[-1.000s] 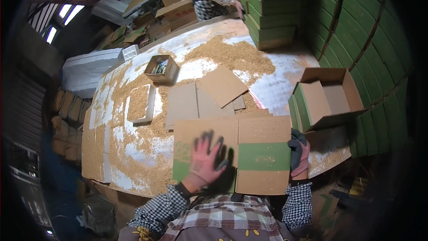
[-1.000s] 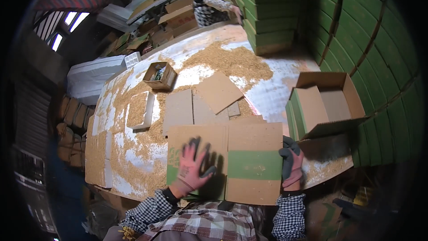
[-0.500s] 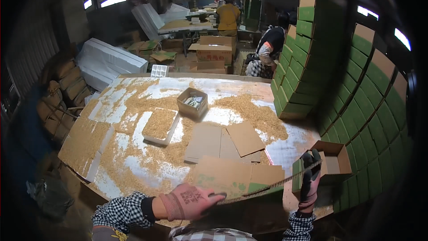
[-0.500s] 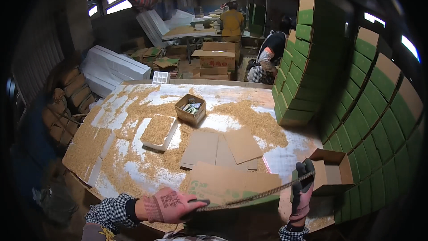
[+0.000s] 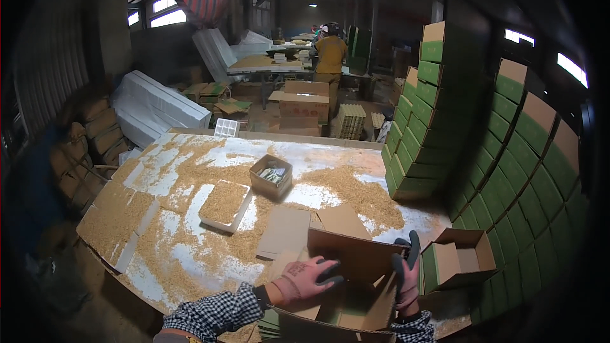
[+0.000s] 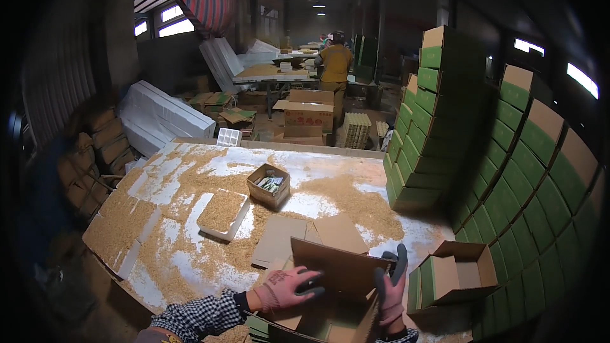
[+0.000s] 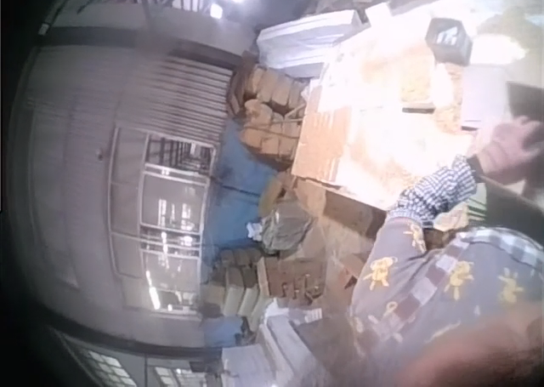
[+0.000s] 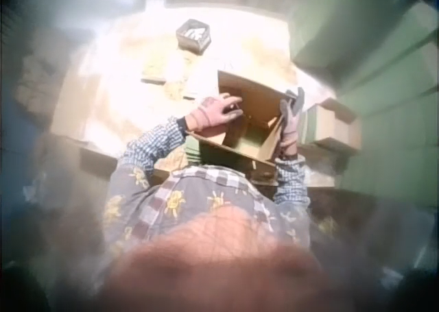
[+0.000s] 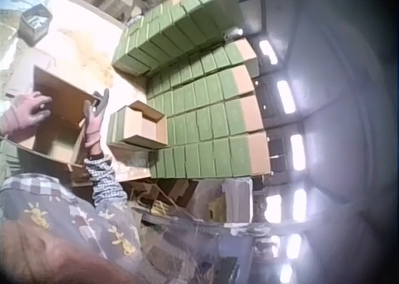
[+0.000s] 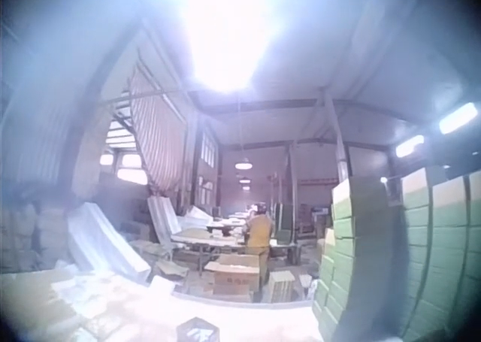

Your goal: The person assembles cardboard boxes by folding them, places trays filled with chaff and small packets inside the boxes, and closes them. The person then stacks the finished boxes and sweeps leftover chaff off the work table.

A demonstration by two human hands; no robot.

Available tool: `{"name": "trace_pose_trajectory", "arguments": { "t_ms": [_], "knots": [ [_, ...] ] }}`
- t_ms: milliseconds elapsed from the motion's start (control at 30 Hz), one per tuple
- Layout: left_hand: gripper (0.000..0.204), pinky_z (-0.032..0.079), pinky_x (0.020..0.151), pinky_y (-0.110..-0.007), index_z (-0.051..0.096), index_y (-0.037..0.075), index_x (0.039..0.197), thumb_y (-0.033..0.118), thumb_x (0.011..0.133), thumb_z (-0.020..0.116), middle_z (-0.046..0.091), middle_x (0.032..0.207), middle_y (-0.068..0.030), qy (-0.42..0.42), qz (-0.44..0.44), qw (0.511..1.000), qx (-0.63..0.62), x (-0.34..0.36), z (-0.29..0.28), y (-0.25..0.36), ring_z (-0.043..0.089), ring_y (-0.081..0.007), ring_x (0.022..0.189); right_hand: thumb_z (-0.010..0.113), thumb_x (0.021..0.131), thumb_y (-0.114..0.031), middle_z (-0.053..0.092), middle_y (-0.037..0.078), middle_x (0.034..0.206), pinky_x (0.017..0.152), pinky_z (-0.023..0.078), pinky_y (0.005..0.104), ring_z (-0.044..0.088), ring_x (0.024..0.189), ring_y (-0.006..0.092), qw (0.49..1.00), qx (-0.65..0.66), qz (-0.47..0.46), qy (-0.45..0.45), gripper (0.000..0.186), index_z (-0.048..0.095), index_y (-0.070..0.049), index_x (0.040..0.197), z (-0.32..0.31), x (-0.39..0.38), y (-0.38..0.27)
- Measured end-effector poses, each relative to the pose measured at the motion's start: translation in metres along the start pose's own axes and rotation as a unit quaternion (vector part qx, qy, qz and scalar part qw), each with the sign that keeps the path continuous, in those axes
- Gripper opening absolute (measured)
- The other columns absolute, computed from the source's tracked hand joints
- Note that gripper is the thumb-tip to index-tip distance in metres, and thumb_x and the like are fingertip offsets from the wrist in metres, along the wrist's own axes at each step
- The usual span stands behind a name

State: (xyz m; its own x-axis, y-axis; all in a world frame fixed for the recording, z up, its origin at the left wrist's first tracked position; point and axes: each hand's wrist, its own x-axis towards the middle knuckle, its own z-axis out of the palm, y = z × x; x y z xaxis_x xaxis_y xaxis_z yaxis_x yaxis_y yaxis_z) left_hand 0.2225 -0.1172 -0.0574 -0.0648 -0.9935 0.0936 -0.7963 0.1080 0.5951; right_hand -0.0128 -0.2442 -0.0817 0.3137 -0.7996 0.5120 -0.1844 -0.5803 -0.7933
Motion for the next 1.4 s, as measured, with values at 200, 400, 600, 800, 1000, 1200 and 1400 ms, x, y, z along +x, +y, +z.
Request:
{"name": "trace_pose_trajectory", "arguments": {
  "t_ms": [200,400,600,800,1000,1200,1400],
  "knots": [
    [0.051,0.038,0.1,-0.044,0.051,0.021,0.129,0.033,0.081,0.061,0.042,0.137,-0.0177,-0.037,0.277,0.91,0.307,-0.048,-0.025,-0.048,0.043,-0.0369,0.125,0.073,0.066,-0.036,0.03,0.021,0.139,0.111,0.006,0.0602,0.018,0.136,0.0389,0.9,-0.422,-0.088,-0.072,0.084,0.039,0.001,0.133,0.046,0.009,-0.02],
    [0.081,0.031,0.108,-0.041,0.037,0.008,0.136,0.028,0.069,0.079,0.036,0.136,-0.0183,0.095,-0.086,0.984,-0.123,-0.044,0.008,-0.068,0.032,-0.0345,0.13,0.071,0.068,-0.035,0.053,0.009,0.103,0.085,0.036,0.0432,0.049,0.1,0.0266,0.893,-0.377,-0.099,-0.225,0.049,0.058,-0.013,0.109,0.025,0.064,-0.044],
    [0.079,0.037,0.104,-0.042,0.028,0.004,0.143,0.023,0.078,0.07,0.041,0.133,-0.0209,0.181,-0.076,0.93,-0.309,-0.072,0.101,-0.132,0.038,-0.0372,0.127,0.073,0.069,-0.045,0.032,0.03,0.142,0.108,0.027,0.0498,0.03,0.132,0.0401,0.864,-0.291,-0.148,-0.384,0.096,0.031,0.006,0.139,0.008,-0.044,-0.083],
    [0.056,0.045,0.09,-0.033,0.046,0.009,0.133,0.015,0.08,0.063,0.055,0.118,-0.0182,0.281,-0.043,0.866,-0.41,-0.028,0.006,-0.013,0.056,-0.031,0.101,0.078,0.063,-0.039,0.031,0.028,0.14,0.108,0.03,0.0446,0.032,0.13,0.0391,0.993,-0.026,0.051,-0.106,0.108,0.02,0.004,0.143,0.002,-0.106,-0.064],
    [0.051,0.047,0.089,-0.035,0.061,0.02,0.118,0.008,0.068,0.062,0.059,0.112,-0.0107,-0.068,0.272,0.959,-0.046,0.001,-0.002,-0.002,0.056,-0.0298,0.105,0.051,0.093,-0.02,0.042,0.016,0.139,0.095,0.043,0.0338,0.042,0.125,0.0255,0.914,0.306,0.258,-0.07,0.042,0.046,-0.003,0.131,0.012,-0.135,0.035],
    [0.044,0.048,0.091,-0.034,0.058,0.013,0.12,0.006,0.077,0.061,0.058,0.121,-0.0122,-0.031,0.265,0.948,-0.174,-0.014,-0.006,-0.031,0.057,-0.0301,0.109,0.056,0.076,-0.004,0.036,0.019,0.144,0.105,0.035,0.0363,0.04,0.128,0.0353,0.919,-0.198,0.335,-0.061,0.072,0.03,-0.006,0.143,0.036,-0.094,-0.025],
    [0.096,0.015,0.108,-0.057,0.031,0.014,0.143,0.065,0.068,0.064,0.028,0.143,-0.0243,-0.013,-0.358,0.889,0.286,-0.044,-0.072,-0.381,0.022,-0.0435,0.133,0.047,0.074,0.004,0.047,0.016,0.136,0.107,0.033,0.0335,0.043,0.126,0.0293,0.939,-0.166,0.288,-0.091,0.067,0.036,-0.002,0.14,0.049,-0.082,-0.028]
  ]
}}
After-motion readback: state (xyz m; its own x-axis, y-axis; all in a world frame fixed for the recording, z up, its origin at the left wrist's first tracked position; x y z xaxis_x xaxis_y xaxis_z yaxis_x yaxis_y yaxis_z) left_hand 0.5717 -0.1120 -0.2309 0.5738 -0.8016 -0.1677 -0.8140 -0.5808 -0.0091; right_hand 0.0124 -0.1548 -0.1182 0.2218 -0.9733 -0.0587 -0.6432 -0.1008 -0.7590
